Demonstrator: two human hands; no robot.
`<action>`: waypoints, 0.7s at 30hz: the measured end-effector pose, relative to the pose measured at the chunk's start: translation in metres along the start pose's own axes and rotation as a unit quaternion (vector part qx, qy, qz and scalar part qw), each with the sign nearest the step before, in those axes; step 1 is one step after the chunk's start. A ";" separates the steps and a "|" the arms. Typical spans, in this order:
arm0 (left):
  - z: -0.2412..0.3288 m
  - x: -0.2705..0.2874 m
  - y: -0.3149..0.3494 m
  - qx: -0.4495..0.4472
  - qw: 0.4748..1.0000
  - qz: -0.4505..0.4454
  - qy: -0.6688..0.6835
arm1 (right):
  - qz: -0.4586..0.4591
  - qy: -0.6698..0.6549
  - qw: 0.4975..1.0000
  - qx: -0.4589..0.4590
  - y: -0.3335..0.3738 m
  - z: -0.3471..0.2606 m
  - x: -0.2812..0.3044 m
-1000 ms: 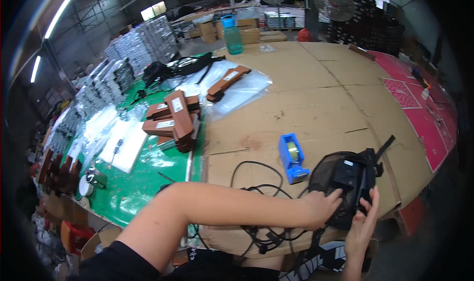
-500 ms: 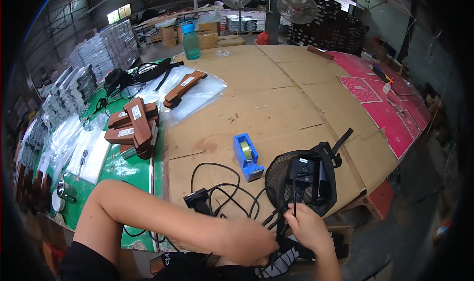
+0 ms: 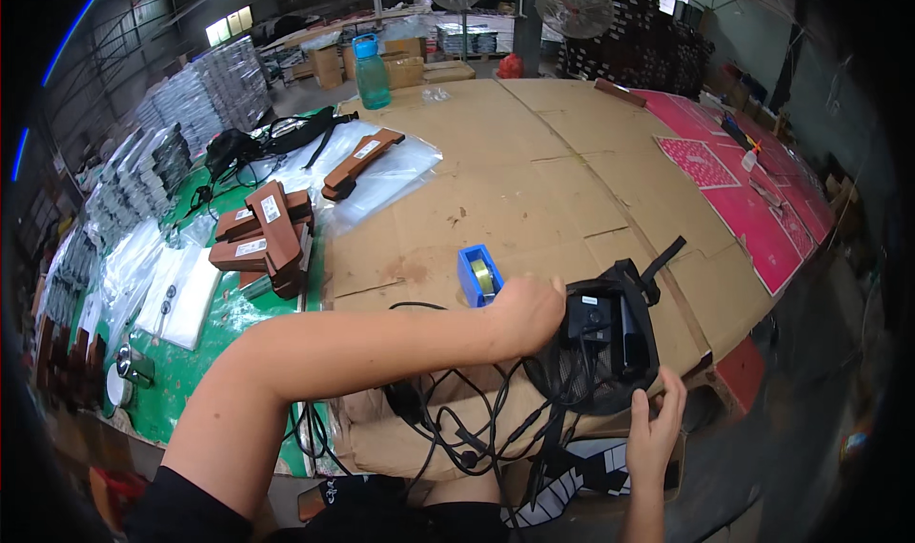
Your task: Assembling electronic gear with mesh pouches and organizing straps at a warehouse table.
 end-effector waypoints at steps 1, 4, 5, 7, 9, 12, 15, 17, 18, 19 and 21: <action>0.000 0.001 -0.004 0.004 0.999 -0.027 -0.018 | 0.026 0.065 0.997 -0.015 -0.001 0.003 -0.001; -0.005 -0.009 -0.009 0.019 0.998 -0.049 -0.016 | -0.019 0.092 0.993 -0.068 -0.004 0.018 -0.013; -0.010 -0.013 -0.011 0.032 0.999 -0.043 0.005 | -0.100 0.014 0.980 -0.169 -0.004 0.019 -0.017; -0.006 -0.015 -0.019 0.015 0.997 -0.070 0.022 | -0.049 0.026 0.993 -0.103 0.004 0.039 -0.030; 0.001 -0.013 -0.024 0.000 0.995 -0.098 0.038 | -0.079 -0.172 0.962 -0.197 0.007 0.049 -0.036; 0.006 -0.014 -0.024 -0.006 0.992 -0.122 0.030 | -0.040 -0.287 0.935 -0.205 -0.003 0.039 -0.040; 0.005 -0.029 -0.017 -0.035 0.995 0.092 -0.002 | 0.008 -0.376 0.900 -0.219 -0.006 0.031 -0.039; 0.009 -0.029 -0.017 -0.024 0.979 0.137 -0.148 | 0.047 -0.399 0.888 -0.225 -0.004 0.031 -0.037; 0.007 -0.028 -0.019 -0.027 0.979 0.138 -0.148 | 0.050 -0.398 0.888 -0.225 -0.001 0.031 -0.037; 0.003 -0.026 -0.023 -0.020 0.982 0.055 -0.178 | 0.041 -0.373 0.901 -0.217 0.003 0.031 -0.037; -0.003 -0.032 -0.028 -0.016 0.978 -0.027 -0.207 | 0.034 -0.347 0.913 -0.211 0.007 0.029 -0.035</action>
Point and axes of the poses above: each hand's wrist, its own y-axis away from the middle knuckle, its own x-axis out of the back of the hand, z = x × y, the point moved 1 cm from there along -y, towards the middle knuckle, and after that the axes turned 8 degrees about y, right-handed, at the moved point
